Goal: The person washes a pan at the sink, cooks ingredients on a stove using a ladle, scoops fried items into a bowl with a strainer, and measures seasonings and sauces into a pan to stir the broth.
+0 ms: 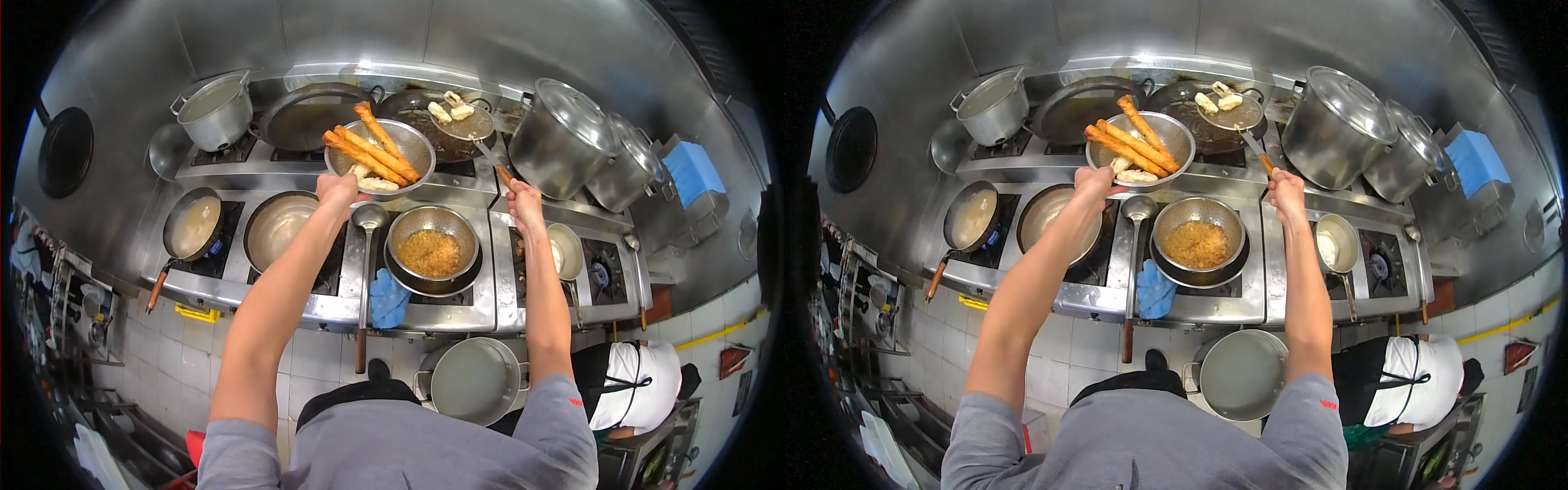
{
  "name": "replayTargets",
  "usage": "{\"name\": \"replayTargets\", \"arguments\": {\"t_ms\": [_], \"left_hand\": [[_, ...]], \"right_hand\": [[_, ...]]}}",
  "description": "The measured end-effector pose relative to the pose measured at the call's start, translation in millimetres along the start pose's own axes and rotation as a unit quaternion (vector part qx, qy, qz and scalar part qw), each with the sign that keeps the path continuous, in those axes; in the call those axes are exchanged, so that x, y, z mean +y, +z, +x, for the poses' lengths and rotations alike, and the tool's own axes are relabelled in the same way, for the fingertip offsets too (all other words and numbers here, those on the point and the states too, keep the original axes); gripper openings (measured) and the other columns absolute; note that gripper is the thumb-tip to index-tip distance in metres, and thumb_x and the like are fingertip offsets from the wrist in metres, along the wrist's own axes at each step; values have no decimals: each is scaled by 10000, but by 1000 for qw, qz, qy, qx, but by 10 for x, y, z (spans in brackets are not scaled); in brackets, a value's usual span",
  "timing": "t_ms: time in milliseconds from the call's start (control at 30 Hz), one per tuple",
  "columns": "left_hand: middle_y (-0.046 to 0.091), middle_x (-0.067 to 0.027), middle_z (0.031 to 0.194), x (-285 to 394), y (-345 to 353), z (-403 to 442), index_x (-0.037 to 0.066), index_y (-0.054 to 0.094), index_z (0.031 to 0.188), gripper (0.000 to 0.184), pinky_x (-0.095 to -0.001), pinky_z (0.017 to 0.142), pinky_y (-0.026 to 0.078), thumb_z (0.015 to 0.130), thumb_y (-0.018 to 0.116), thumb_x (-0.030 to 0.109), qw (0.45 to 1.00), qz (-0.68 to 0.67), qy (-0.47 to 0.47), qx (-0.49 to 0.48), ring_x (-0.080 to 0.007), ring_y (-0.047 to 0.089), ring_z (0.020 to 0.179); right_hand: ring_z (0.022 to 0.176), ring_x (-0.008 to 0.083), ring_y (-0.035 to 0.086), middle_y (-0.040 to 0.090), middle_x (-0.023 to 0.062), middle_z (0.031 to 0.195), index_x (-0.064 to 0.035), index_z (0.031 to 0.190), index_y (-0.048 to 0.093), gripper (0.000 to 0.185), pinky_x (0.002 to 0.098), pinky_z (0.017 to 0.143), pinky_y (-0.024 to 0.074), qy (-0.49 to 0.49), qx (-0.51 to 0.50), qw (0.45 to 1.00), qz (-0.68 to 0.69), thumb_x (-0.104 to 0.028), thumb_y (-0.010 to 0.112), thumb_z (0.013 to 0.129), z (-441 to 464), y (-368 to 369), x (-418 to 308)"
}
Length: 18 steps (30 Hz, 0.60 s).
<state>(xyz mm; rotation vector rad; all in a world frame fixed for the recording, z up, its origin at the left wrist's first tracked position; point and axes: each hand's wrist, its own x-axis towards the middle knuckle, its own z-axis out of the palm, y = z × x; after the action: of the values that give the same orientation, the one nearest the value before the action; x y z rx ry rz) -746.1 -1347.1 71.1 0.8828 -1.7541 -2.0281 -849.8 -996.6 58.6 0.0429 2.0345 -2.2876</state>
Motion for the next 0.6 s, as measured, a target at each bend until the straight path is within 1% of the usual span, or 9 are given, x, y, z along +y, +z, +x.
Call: {"name": "replayTargets", "arguments": {"t_ms": [67,167,233,267,333,433,467,533,600], "left_hand": [[605,-244,967,11,54,-84,-204,528,970,254,-330,604,604,774,490,-46,1000,12,-7,1,-301,665,775],[611,-239,963,-4,96,-186,-200,531,977,258,-330,599,602,781,491,-37,1000,25,2,-4,-298,665,777],[611,-238,963,-13,120,-262,-197,533,974,254,-332,595,601,784,492,-34,999,41,9,-10,-296,665,775],[612,-237,963,-37,126,-287,-194,535,966,245,-333,593,600,789,493,-30,999,52,11,-10,-295,665,771],[613,-236,963,-111,135,-335,-192,537,959,237,-334,591,599,795,495,-26,998,66,9,-12,-294,665,768],[613,-235,959,-210,108,-396,-187,539,948,224,-337,587,596,803,500,-22,999,40,0,-27,-291,665,763],[610,-237,962,-249,92,-422,-188,531,956,229,-336,585,596,807,501,-17,999,34,2,-36,-292,664,769],[604,-242,969,-295,39,-529,-191,515,972,241,-335,579,595,815,503,-8,998,22,7,-52,-294,662,781],[591,-252,985,-378,-30,-614,-194,479,1004,271,-336,585,597,819,509,1,999,18,4,-49,-300,661,786]], "right_hand": [[395,28,312,458,-19,579,-51,829,545,182,190,337,200,-5,-14,1000,-5,-202,509,924,-139,-90,-93],[393,21,306,449,-42,582,-53,869,573,185,184,337,200,-27,-28,998,-53,-218,513,927,-569,-240,-324],[399,12,309,457,-54,592,-53,942,601,195,182,335,200,-20,-43,996,-80,-227,513,930,-918,-349,-492],[399,12,309,457,-54,592,-53,942,601,195,182,335,200,-17,-41,996,-80,-227,513,930,-1094,-382,-563],[435,2,333,466,-56,599,-34,1013,616,231,177,367,235,-20,-31,986,-165,-222,508,933,-1418,-421,-607],[544,12,394,492,-61,619,12,1066,612,277,179,489,311,-83,-37,965,-247,-210,515,930,-1791,-427,-527],[578,55,454,542,5,631,40,1060,604,290,215,525,368,-111,-22,952,-285,-204,518,929,-1873,-422,-475],[577,30,392,466,-44,646,45,1096,591,298,196,510,313,-192,14,913,-359,-194,516,934,-2045,-348,-407],[590,30,378,467,-45,669,68,1102,576,317,197,518,307,-191,16,903,-385,-195,516,936,-2184,-293,-440]]}}
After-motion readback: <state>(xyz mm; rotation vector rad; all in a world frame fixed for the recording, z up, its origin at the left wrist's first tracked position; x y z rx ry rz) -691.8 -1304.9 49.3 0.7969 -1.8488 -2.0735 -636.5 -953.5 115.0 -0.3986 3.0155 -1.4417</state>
